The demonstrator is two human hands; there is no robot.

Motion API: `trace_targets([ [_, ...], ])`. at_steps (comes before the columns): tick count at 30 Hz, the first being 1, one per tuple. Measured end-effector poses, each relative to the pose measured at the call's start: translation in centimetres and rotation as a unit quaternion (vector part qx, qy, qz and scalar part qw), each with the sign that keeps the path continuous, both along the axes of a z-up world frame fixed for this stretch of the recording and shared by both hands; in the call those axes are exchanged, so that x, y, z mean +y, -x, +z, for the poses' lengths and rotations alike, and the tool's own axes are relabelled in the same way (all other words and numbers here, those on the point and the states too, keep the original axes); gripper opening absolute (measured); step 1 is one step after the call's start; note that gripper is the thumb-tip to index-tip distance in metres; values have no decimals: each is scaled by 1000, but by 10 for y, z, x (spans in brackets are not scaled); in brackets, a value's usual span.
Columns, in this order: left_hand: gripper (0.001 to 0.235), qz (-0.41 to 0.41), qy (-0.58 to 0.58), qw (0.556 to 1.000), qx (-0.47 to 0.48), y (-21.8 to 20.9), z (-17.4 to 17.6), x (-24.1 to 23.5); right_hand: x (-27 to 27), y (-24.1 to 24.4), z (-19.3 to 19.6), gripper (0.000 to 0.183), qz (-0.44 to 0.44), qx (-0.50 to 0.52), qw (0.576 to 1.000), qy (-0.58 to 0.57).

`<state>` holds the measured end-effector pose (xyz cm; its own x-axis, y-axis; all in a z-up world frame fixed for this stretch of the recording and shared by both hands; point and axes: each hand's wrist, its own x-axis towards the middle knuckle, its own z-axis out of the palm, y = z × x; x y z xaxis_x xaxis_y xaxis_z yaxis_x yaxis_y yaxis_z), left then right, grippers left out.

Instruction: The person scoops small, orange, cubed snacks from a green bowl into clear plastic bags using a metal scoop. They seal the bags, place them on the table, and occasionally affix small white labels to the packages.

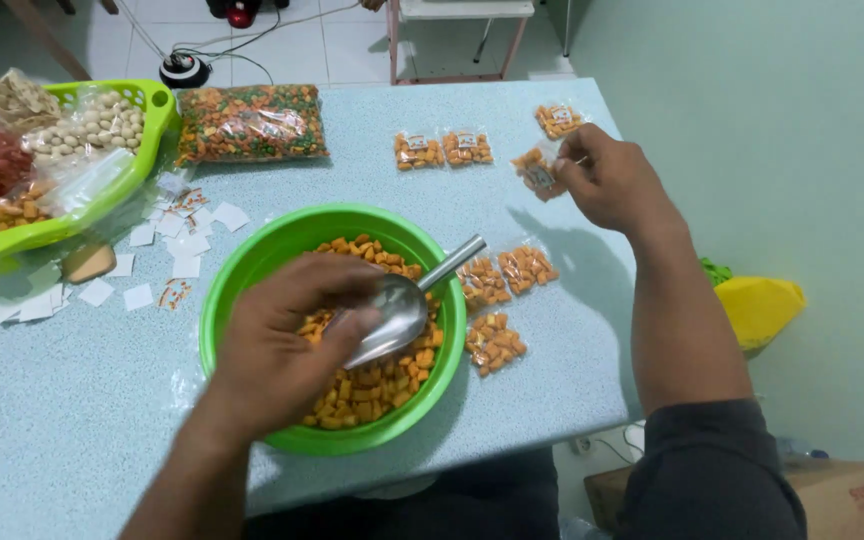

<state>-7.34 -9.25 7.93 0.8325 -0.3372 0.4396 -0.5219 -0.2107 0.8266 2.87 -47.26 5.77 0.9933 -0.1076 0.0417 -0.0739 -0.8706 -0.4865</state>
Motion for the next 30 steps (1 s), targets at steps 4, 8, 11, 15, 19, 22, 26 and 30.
trace_targets([
  [4, 69, -195, 115, 963, 149, 77, -15, -53, 0, 91, -1, 10, 54, -119, 991, -1],
  [8, 100, -268, -64, 929, 246, 109, -47, -67, 24, 173, -8, 9, 86, -96, 988, -85],
  [11, 90, -206, -111, 921, 312, 116, -85, -70, 43, 212, -24, 13, 189, -87, 972, -109],
  [15, 85, -119, 47, 910, 393, 116, -116, -73, 78, 228, -40, 17, 221, -60, 958, -171],
  [19, 62, -40, 110, 882, 457, 115, -134, -73, 104, 227, -42, 11, 206, -100, 950, -211],
  [22, 55, -46, 166, 851, 496, 106, -145, -76, 115, 222, -38, 11, 209, -114, 954, -179],
  [26, 55, -63, 98, 855, 505, 100, -137, -70, 124, 217, -53, 10, 189, -157, 954, -173],
  [30, 56, 16, 62, 885, 460, 108, -132, -75, 131, 220, -56, 9, 157, -243, 948, -136],
])
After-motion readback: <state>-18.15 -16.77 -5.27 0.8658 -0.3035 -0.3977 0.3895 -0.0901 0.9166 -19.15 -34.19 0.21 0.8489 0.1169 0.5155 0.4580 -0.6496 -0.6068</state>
